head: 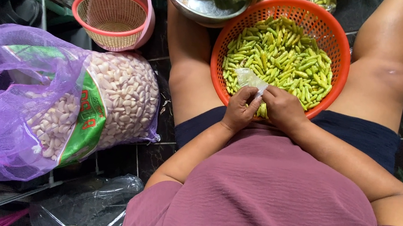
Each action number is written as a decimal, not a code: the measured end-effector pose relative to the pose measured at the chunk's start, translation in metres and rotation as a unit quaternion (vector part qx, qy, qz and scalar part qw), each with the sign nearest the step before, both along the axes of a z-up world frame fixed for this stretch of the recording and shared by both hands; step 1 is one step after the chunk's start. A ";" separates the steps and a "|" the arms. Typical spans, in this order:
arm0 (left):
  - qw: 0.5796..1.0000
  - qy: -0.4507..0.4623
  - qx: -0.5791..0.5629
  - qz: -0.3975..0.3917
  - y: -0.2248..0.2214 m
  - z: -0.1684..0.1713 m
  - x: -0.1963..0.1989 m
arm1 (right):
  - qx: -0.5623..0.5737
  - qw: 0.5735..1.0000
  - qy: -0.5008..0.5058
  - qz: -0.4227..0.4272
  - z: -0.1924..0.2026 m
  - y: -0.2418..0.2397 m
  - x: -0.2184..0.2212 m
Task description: The person places green peppers from a red basket into small plastic bags by hand and ties the bags shut.
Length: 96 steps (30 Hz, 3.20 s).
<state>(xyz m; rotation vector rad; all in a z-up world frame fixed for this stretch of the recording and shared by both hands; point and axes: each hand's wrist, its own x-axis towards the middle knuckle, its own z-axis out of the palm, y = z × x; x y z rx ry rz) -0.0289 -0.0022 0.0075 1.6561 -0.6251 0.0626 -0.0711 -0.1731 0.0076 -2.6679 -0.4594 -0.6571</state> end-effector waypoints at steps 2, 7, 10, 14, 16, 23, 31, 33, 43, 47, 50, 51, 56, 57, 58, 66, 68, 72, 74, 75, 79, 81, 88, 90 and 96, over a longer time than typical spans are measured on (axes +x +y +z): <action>0.999 -0.033 0.015 0.000 -0.003 -0.001 0.000 | -0.020 1.000 0.002 -0.014 0.011 -0.007 -0.001; 0.975 -0.171 0.141 0.019 -0.002 0.000 0.007 | -0.065 0.996 0.021 -0.061 0.029 -0.022 -0.003; 0.954 -0.148 0.259 0.030 0.003 0.016 0.005 | 0.100 0.992 0.073 0.020 0.037 -0.024 -0.002; 0.914 -0.033 0.404 0.028 0.009 0.001 0.013 | 0.153 0.985 0.065 0.045 0.034 -0.030 0.000; 0.886 -0.077 0.451 0.075 0.014 -0.014 0.021 | 0.158 0.984 0.061 0.046 0.034 -0.035 0.002; 0.853 -0.076 0.483 0.182 0.018 0.000 0.025 | 0.065 0.998 0.013 0.008 0.046 -0.058 0.008; 0.946 -0.162 0.278 -0.029 0.000 0.011 0.011 | -0.041 0.992 0.047 0.106 0.020 -0.033 0.001; 0.963 -0.146 0.224 -0.037 -0.001 -0.004 0.013 | 0.008 0.989 0.004 0.150 0.032 -0.013 -0.004; 0.971 -0.150 0.181 0.051 0.013 -0.018 0.021 | 0.240 0.968 0.066 0.037 0.046 -0.067 0.042; 0.962 -0.164 0.189 0.112 0.011 -0.012 0.022 | 0.024 0.918 0.338 -0.205 0.006 -0.093 0.074; 0.961 -0.159 0.186 0.126 0.013 -0.010 0.022 | -0.079 0.893 0.382 -0.226 -0.001 -0.082 0.082; 0.962 -0.156 0.186 0.129 0.015 -0.009 0.021 | -0.127 0.886 0.383 -0.230 -0.001 -0.075 0.082; 0.963 -0.151 0.181 0.131 0.015 -0.009 0.023 | -0.057 0.854 0.465 -0.228 0.028 -0.075 0.091; 0.963 -0.149 0.183 0.130 0.016 -0.010 0.021 | -0.029 0.841 0.487 -0.235 0.032 -0.077 0.090; 0.963 -0.148 0.182 0.130 0.014 -0.009 0.020 | -0.030 0.841 0.487 -0.235 0.034 -0.074 0.089; 0.958 -0.137 0.206 0.142 0.010 -0.013 0.024 | -0.034 0.814 0.557 -0.158 0.056 -0.069 0.096; 0.962 -0.114 0.205 0.140 0.009 -0.010 0.024 | -0.045 0.812 0.561 -0.154 0.055 -0.065 0.097; 0.966 -0.055 0.204 0.147 0.002 0.001 0.029 | -0.072 0.817 0.557 -0.131 0.043 -0.071 0.106; 0.968 -0.022 0.202 0.146 0.000 0.003 0.040 | 0.005 0.797 0.588 -0.134 0.083 -0.064 0.105; 0.969 0.013 0.200 0.144 -0.001 0.003 0.045 | 0.083 0.770 0.617 -0.137 0.101 -0.060 0.103; 0.964 0.059 0.220 0.139 -0.008 0.013 0.061 | 0.219 0.752 0.611 -0.110 0.096 -0.083 0.125; 0.958 0.067 0.245 0.135 -0.014 0.006 0.067 | 0.349 0.752 0.559 -0.028 0.101 -0.089 0.133; 0.971 0.128 0.174 0.100 -0.031 0.030 0.059 | 0.339 0.765 0.546 0.044 0.163 -0.050 0.135; 0.973 0.173 0.129 0.086 -0.029 0.032 0.058 | 0.252 0.805 0.535 0.048 0.163 -0.039 0.133; 0.970 0.237 0.032 0.034 -0.022 0.034 0.055 | 0.141 0.845 0.512 0.060 0.166 -0.026 0.124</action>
